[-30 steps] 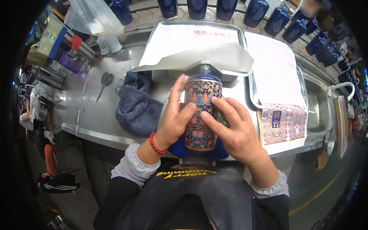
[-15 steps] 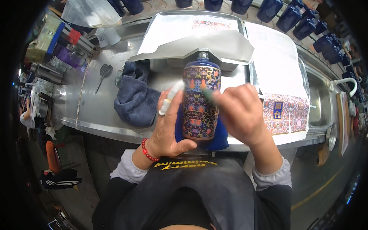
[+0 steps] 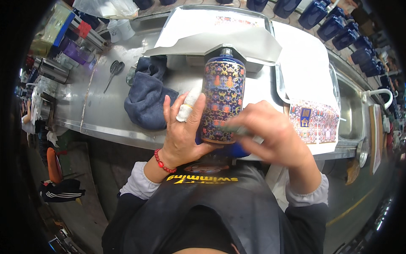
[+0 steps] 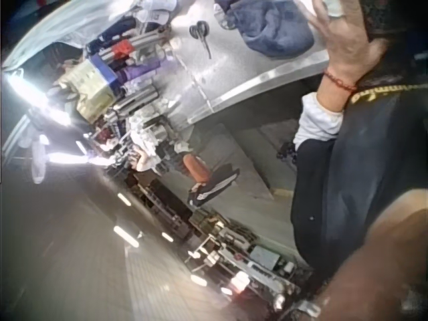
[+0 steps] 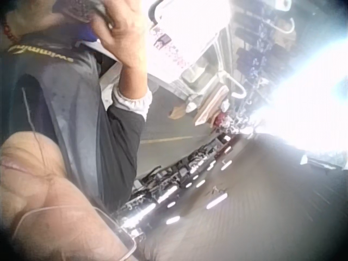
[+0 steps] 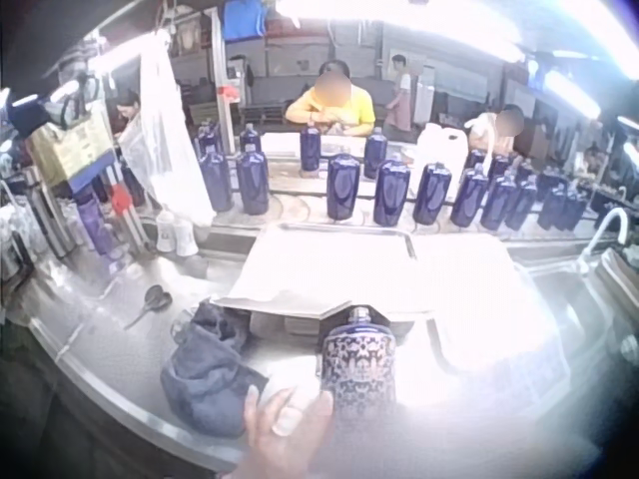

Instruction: The person holds a decorated ceramic vase on a blue cloth and repeatedly rubs its surface with a small green pad while rotating the vase to access different sides. The person occasionally pauses to inspect the vase before continuing the rubbing motion.

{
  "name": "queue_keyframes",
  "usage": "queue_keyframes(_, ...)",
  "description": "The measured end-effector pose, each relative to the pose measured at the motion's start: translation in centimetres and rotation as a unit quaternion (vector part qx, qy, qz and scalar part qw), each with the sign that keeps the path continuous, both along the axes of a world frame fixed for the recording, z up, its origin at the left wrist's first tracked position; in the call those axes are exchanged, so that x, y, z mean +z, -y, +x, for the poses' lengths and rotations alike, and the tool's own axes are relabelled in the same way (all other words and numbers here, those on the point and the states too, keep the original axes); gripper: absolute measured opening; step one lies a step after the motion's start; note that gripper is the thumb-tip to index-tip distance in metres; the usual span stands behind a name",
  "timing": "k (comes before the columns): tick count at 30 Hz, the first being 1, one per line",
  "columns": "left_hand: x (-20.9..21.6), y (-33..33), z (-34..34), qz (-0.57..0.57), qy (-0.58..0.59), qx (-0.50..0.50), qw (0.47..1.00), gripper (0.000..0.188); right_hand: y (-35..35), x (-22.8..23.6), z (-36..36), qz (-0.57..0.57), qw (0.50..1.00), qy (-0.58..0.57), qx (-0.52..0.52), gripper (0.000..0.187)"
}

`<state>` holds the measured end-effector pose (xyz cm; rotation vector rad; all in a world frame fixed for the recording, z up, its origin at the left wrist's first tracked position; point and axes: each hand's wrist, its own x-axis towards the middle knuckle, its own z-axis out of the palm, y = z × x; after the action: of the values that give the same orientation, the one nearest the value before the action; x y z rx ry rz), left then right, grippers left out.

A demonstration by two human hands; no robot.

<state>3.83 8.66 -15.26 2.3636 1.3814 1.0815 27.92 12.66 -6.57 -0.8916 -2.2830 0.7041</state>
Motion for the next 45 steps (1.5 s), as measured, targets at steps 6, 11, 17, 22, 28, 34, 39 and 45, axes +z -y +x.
queue_keyframes(6,0.3,-0.2,-0.1,0.048,-0.056,-0.009,0.997,0.082,1.0,-3.2,2.4,-0.124,0.973,-0.124,-0.151,0.018)
queue_keyframes(11,0.3,-0.3,-0.1,0.074,-0.074,-0.011,0.994,0.076,1.4,-3.8,2.0,-0.107,0.966,-0.156,-0.176,0.02)
queue_keyframes(17,0.6,-0.7,-1.2,0.051,-0.063,-0.056,0.995,0.082,1.1,-2.7,1.8,-0.037,0.985,-0.091,-0.141,0.031)
queue_keyframes(22,0.9,-2.3,-1.3,0.006,0.059,-0.052,0.997,0.072,0.9,-3.6,0.1,0.195,0.973,0.041,-0.113,0.057)
queue_keyframes(28,0.2,-4.6,0.8,-0.15,0.237,-0.047,0.959,0.07,1.3,-5.0,-1.6,0.031,0.979,-0.042,-0.197,0.044)
queue_keyframes(34,-0.2,-5.1,0.9,-0.179,0.238,-0.064,0.952,0.081,0.3,-5.7,-2.7,0.011,0.972,-0.069,-0.224,0.067)
queue_keyframes(39,-0.4,-5.3,0.8,-0.181,0.253,-0.084,0.947,0.081,0.0,-5.9,-3.3,0.004,0.97,-0.068,-0.235,0.074)
queue_keyframes(45,-0.6,-5.5,0.6,-0.198,0.272,-0.105,0.936,0.084,-0.1,-6.2,-3.2,-0.005,0.969,-0.082,-0.232,0.075)
